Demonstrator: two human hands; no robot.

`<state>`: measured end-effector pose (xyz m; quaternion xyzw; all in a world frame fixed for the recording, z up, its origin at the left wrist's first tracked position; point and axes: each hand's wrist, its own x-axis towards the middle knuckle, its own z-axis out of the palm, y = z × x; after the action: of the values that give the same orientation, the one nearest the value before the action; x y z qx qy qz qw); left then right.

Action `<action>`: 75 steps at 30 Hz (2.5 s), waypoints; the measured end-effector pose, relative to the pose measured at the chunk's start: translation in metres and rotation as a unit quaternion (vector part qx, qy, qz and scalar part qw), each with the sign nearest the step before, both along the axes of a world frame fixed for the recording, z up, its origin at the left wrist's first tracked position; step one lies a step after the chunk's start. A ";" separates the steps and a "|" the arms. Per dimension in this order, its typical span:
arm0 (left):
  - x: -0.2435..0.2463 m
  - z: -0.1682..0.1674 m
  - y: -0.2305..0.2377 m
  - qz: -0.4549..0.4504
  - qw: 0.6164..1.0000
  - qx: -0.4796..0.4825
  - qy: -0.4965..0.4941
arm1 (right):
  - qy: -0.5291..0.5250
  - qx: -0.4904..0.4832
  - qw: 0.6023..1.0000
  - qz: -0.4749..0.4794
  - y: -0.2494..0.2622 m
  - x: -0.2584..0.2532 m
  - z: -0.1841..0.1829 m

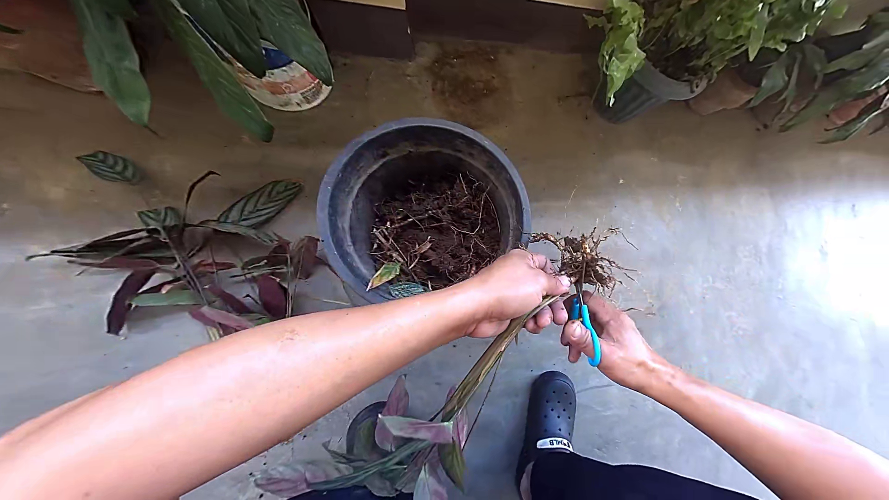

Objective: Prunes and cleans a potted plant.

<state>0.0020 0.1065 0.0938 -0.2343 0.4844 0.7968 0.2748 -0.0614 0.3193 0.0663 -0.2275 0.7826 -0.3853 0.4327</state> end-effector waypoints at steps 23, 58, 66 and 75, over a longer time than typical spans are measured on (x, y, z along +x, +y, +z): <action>-0.004 -0.050 0.025 -0.121 0.988 -0.070 -0.064 | -0.113 0.072 0.991 -0.022 0.033 0.001 -0.026; 0.213 -0.112 -0.157 -0.614 0.554 -0.481 -0.292 | 0.108 0.426 0.791 0.426 -0.010 -0.111 -0.073; 0.078 0.008 -0.185 -0.247 0.646 -0.720 0.050 | 0.204 0.336 0.881 0.262 -0.014 -0.135 -0.037; -0.007 -0.073 -0.151 -0.392 0.580 -0.714 0.011 | 0.227 0.323 0.882 0.257 -0.021 -0.142 -0.031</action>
<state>-0.0046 -0.0449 0.0205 -0.1335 0.9447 0.0111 0.2994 -0.2029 0.2986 0.0356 -0.3497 0.8544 0.0754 0.3770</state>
